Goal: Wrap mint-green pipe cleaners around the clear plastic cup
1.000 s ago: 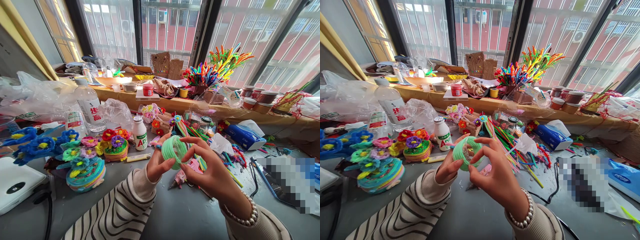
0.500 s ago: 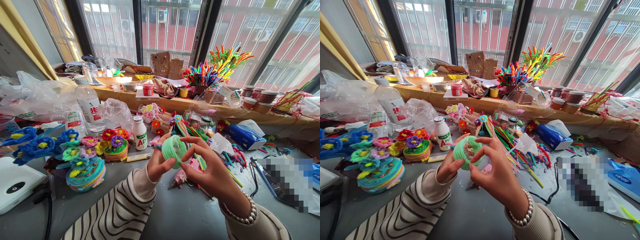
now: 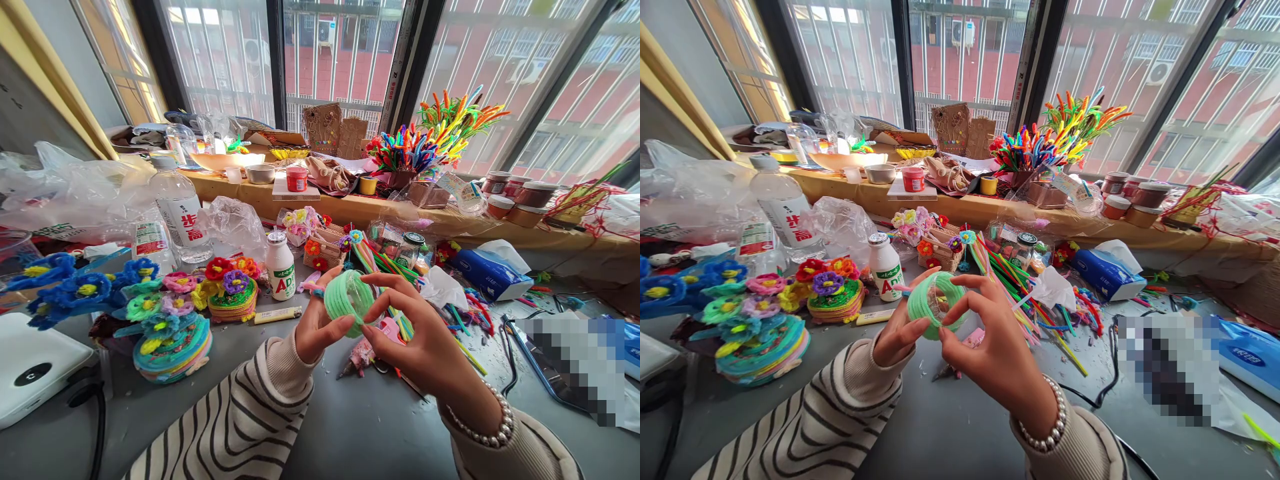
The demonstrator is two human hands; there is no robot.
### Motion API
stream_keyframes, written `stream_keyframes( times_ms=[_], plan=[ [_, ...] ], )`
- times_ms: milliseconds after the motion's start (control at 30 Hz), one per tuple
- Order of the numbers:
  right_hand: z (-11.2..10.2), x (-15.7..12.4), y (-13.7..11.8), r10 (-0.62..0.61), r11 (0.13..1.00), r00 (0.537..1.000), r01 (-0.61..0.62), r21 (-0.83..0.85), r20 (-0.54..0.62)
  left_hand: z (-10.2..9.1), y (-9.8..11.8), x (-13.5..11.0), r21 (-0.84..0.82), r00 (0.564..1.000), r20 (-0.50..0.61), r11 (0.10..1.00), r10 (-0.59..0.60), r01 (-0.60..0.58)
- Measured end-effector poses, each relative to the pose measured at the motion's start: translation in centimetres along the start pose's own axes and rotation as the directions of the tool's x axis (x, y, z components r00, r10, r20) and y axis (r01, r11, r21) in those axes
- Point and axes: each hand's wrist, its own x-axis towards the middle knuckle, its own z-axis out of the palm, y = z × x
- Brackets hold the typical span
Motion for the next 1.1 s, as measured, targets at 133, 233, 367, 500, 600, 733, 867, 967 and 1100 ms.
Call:
stream_keyframes(
  times_ms=[133,233,367,500,600,733,867,967,1100],
  plan=[
    [0.0,0.0,0.0,0.000,1.000,1.000,0.000,0.005,-0.003,0.1,0.0,0.1,0.007,1.000,-0.009,1.000,-0.002,0.002],
    [0.1,0.0,0.0,-0.005,1.000,1.000,0.005,0.011,-0.003,0.4,0.4,0.1,0.020,1.000,-0.012,1.000,-0.014,0.014],
    [0.1,0.1,0.2,-0.002,1.000,1.000,0.002,0.009,-0.002,0.6,0.9,0.2,0.033,0.998,-0.025,0.998,-0.049,0.050],
    [0.1,0.2,0.3,0.001,1.000,1.000,-0.001,0.006,-0.001,0.5,0.9,0.3,0.067,0.996,-0.049,0.995,-0.070,0.073],
    [0.1,0.2,0.3,-0.006,1.000,1.000,0.006,-0.005,0.006,0.5,0.9,0.4,0.089,0.997,-0.049,0.994,-0.067,0.071],
    [0.1,0.2,0.2,-0.005,1.000,1.000,0.005,-0.012,0.002,0.6,1.0,0.4,0.089,0.997,-0.053,0.994,-0.060,0.065],
    [0.1,0.2,0.2,0.005,1.000,1.000,-0.005,-0.005,-0.012,0.5,0.8,0.4,0.091,0.996,-0.059,0.993,-0.067,0.073],
    [0.2,0.2,0.3,0.006,1.000,1.000,-0.006,0.009,-0.020,0.5,0.8,0.4,0.108,0.997,-0.046,0.992,-0.059,0.063],
    [0.2,0.2,0.3,0.002,1.000,1.000,-0.002,0.016,-0.028,0.6,1.0,0.5,0.123,0.998,-0.039,0.991,-0.053,0.057]
  ],
)
